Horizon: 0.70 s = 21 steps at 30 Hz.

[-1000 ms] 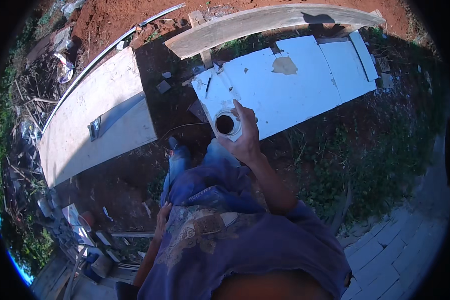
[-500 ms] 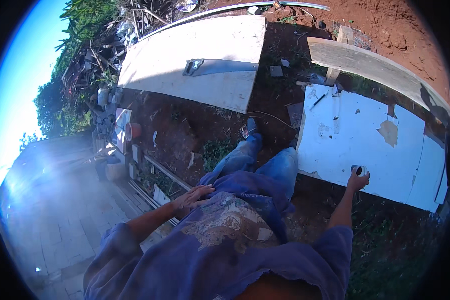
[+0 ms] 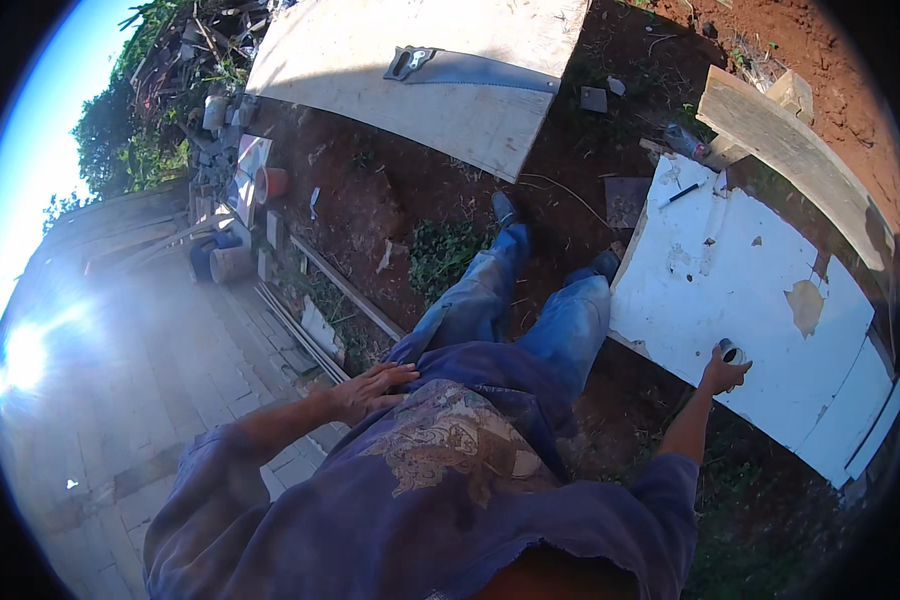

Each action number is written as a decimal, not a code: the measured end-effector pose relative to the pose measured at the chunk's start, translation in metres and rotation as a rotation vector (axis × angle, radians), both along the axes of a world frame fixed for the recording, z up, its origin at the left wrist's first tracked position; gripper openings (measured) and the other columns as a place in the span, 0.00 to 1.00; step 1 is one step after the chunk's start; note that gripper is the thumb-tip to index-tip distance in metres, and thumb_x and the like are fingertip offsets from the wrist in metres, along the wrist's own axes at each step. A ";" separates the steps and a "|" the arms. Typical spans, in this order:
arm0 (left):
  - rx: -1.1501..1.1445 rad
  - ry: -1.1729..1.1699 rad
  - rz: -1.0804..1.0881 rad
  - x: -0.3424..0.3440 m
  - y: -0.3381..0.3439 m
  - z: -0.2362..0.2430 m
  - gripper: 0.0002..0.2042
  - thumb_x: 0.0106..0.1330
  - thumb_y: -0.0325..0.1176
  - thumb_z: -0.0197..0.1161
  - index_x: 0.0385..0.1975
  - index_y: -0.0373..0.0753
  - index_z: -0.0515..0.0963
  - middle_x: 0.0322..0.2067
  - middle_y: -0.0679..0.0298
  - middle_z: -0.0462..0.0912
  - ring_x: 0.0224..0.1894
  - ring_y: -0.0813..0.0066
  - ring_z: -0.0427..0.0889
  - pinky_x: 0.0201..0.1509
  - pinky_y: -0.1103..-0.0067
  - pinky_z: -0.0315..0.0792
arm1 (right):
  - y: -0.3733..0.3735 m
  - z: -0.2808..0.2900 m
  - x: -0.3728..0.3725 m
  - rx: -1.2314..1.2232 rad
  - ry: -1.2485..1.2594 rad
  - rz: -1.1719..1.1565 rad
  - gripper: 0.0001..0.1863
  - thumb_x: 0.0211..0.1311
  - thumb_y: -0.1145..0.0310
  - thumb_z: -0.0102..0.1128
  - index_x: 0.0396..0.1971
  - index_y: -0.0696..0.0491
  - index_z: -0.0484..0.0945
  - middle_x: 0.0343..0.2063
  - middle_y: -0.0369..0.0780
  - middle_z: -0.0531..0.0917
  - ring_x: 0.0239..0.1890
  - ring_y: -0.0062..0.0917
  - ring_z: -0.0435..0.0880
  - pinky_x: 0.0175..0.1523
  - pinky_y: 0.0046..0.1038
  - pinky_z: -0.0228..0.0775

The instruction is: The recorder uses a hand saw to cut a curved shape out of a piece of plywood in an outdoor renovation setting.

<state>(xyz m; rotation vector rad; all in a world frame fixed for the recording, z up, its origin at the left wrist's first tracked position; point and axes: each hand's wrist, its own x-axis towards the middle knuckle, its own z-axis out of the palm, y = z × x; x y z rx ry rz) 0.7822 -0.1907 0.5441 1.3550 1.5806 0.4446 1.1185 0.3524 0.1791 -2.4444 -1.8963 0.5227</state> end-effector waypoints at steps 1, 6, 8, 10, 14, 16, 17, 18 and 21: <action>0.016 -0.002 0.014 0.001 -0.003 -0.003 0.39 0.71 0.49 0.55 0.75 0.64 0.36 0.68 0.42 0.51 0.72 0.39 0.51 0.72 0.47 0.49 | 0.000 0.006 -0.003 -0.042 -0.029 0.017 0.58 0.44 0.56 0.80 0.71 0.57 0.52 0.60 0.57 0.65 0.59 0.53 0.71 0.59 0.46 0.72; 0.095 -0.058 0.134 0.011 -0.037 -0.023 0.38 0.68 0.43 0.59 0.73 0.59 0.44 0.69 0.41 0.51 0.73 0.41 0.50 0.71 0.48 0.49 | -0.014 0.044 -0.031 -0.067 -0.176 -0.022 0.61 0.46 0.45 0.76 0.73 0.53 0.47 0.66 0.51 0.60 0.64 0.48 0.67 0.56 0.59 0.68; 0.122 -0.105 0.183 0.008 -0.039 -0.028 0.34 0.73 0.50 0.52 0.74 0.64 0.42 0.69 0.43 0.51 0.73 0.41 0.51 0.71 0.48 0.50 | -0.019 0.048 -0.038 0.095 -0.229 -0.130 0.57 0.51 0.37 0.68 0.74 0.49 0.47 0.66 0.48 0.59 0.65 0.46 0.65 0.54 0.63 0.66; 0.149 -0.103 0.201 -0.003 -0.051 -0.041 0.33 0.73 0.50 0.52 0.74 0.64 0.43 0.69 0.43 0.52 0.73 0.41 0.51 0.71 0.48 0.50 | -0.030 0.041 -0.053 0.275 -0.249 -0.071 0.48 0.58 0.39 0.59 0.72 0.47 0.52 0.64 0.48 0.62 0.63 0.47 0.67 0.50 0.61 0.68; 0.196 -0.092 0.295 -0.021 -0.076 -0.050 0.34 0.71 0.49 0.54 0.74 0.64 0.44 0.69 0.43 0.52 0.73 0.41 0.51 0.70 0.47 0.50 | -0.087 0.036 -0.154 0.303 -0.167 0.240 0.38 0.63 0.50 0.57 0.69 0.49 0.57 0.57 0.48 0.72 0.60 0.46 0.70 0.52 0.58 0.68; 0.258 -0.095 0.360 -0.036 -0.088 -0.054 0.39 0.67 0.50 0.61 0.73 0.64 0.45 0.69 0.43 0.52 0.73 0.40 0.51 0.70 0.48 0.51 | -0.101 0.030 -0.202 0.254 -0.086 0.367 0.37 0.62 0.50 0.57 0.69 0.47 0.59 0.59 0.48 0.71 0.61 0.46 0.70 0.55 0.57 0.67; 0.286 -0.084 0.389 -0.039 -0.100 -0.067 0.43 0.63 0.49 0.66 0.74 0.64 0.44 0.69 0.43 0.52 0.73 0.40 0.51 0.69 0.47 0.52 | -0.127 0.019 -0.245 0.195 -0.002 0.483 0.36 0.62 0.51 0.58 0.68 0.45 0.61 0.60 0.49 0.70 0.61 0.46 0.71 0.58 0.57 0.66; 0.288 -0.066 0.414 -0.045 -0.108 -0.077 0.46 0.60 0.48 0.69 0.74 0.64 0.43 0.70 0.44 0.52 0.73 0.40 0.52 0.70 0.48 0.52 | -0.152 0.038 -0.295 0.004 0.030 0.491 0.34 0.65 0.60 0.57 0.69 0.53 0.59 0.60 0.51 0.70 0.63 0.48 0.68 0.60 0.52 0.66; 0.427 -0.136 0.499 -0.092 -0.126 -0.121 0.35 0.74 0.36 0.50 0.75 0.64 0.39 0.72 0.47 0.49 0.74 0.43 0.50 0.71 0.49 0.52 | -0.179 0.011 -0.362 0.102 0.349 0.851 0.28 0.61 0.69 0.60 0.59 0.67 0.69 0.54 0.59 0.76 0.54 0.52 0.77 0.63 0.43 0.66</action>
